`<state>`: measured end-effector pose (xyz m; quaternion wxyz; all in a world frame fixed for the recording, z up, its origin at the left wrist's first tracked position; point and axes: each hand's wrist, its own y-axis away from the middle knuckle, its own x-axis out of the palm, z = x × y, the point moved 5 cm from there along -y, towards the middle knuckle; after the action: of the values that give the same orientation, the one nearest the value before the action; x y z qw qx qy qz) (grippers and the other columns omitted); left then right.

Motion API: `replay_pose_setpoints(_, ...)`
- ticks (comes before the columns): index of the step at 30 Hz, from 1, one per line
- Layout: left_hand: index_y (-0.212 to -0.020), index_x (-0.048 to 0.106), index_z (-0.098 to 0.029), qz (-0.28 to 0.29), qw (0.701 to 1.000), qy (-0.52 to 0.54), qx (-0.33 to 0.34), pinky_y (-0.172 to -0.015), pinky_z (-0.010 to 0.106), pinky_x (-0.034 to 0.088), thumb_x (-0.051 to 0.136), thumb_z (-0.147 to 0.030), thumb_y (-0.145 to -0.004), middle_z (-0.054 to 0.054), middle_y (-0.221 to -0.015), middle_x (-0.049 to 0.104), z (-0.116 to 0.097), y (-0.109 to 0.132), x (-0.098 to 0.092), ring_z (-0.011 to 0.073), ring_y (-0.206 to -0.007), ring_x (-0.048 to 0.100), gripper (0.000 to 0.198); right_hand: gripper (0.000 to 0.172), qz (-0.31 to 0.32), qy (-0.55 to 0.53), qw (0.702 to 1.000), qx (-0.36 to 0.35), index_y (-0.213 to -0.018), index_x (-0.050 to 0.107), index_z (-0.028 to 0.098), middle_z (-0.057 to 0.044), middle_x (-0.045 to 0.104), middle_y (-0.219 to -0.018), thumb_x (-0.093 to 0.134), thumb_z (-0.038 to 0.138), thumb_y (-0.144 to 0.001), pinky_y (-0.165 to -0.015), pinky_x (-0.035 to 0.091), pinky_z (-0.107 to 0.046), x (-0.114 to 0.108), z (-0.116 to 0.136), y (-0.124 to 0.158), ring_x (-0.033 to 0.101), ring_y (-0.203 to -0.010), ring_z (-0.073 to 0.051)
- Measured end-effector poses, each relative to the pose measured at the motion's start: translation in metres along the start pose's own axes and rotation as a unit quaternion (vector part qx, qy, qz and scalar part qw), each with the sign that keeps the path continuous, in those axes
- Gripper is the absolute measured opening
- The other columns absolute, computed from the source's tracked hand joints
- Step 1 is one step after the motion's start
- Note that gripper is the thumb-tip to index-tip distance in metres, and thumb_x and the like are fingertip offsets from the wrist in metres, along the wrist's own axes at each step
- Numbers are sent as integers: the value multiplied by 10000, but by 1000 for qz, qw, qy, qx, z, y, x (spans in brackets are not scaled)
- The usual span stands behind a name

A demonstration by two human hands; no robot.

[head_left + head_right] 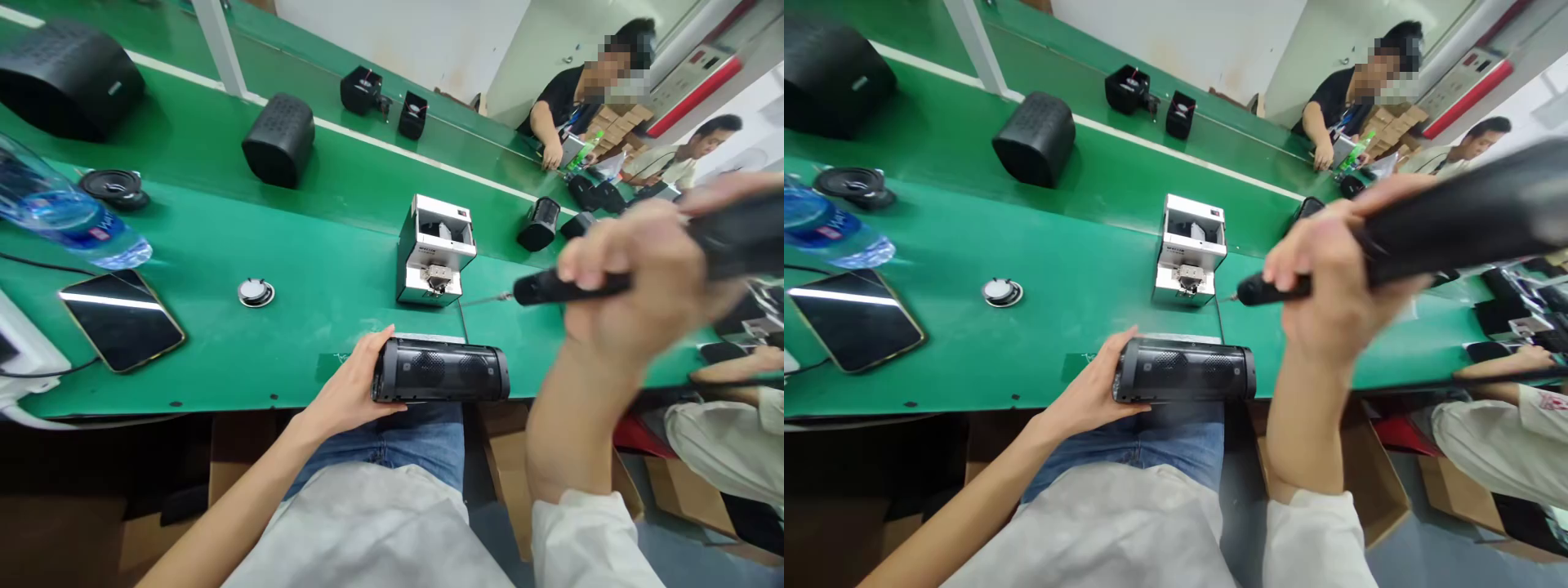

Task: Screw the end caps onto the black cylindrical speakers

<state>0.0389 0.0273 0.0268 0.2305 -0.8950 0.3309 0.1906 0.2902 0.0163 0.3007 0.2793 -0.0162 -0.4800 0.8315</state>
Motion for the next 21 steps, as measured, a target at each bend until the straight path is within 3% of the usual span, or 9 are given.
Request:
replay_pose_setpoints(3,-1838,60,-418,-3,1000,9,-7,-1306,661,508,1044,-266,-801,176,-1761,449,0,0,0,462,-1639,492,1438,190,13,25,1000,4,-908,578,309,132,438,-537,760,265,-877,-382,343,-309,35,-50,-3,412,-383,-123)
replay_pose_setpoints(8,-1836,62,-422,1,1000,15,-9,-1300,663,513,1058,-250,-776,176,-1757,452,1,0,1,467,-1631,497,1465,368,28,123,991,47,-1000,541,350,112,443,-616,826,575,-940,-471,421,-365,36,-92,-2,405,-440,-132)
replay_pose_setpoints(12,-1833,47,-419,4,1000,12,-11,-1274,660,538,1052,-241,-782,183,-1736,466,1,0,1,477,-1625,501,1465,360,23,94,992,82,-988,535,337,125,465,-610,842,504,-901,-437,361,-344,36,-104,-2,396,-415,-122)
replay_pose_setpoints(17,-1832,29,-416,0,1000,3,-3,-1296,663,512,1049,-229,-781,187,-1735,461,0,-1,1,469,-1617,512,1477,325,7,70,995,72,-979,558,327,138,428,-581,855,422,-886,-408,321,-293,36,-113,4,390,-394,-105)
replay_pose_setpoints(21,-1834,20,-409,1,1000,-4,-5,-1292,656,515,1034,-257,-802,191,-1731,460,1,-1,1,465,-1622,507,1455,272,13,60,995,74,-970,579,318,140,419,-568,834,360,-881,-406,343,-276,29,-100,6,385,-381,-100)
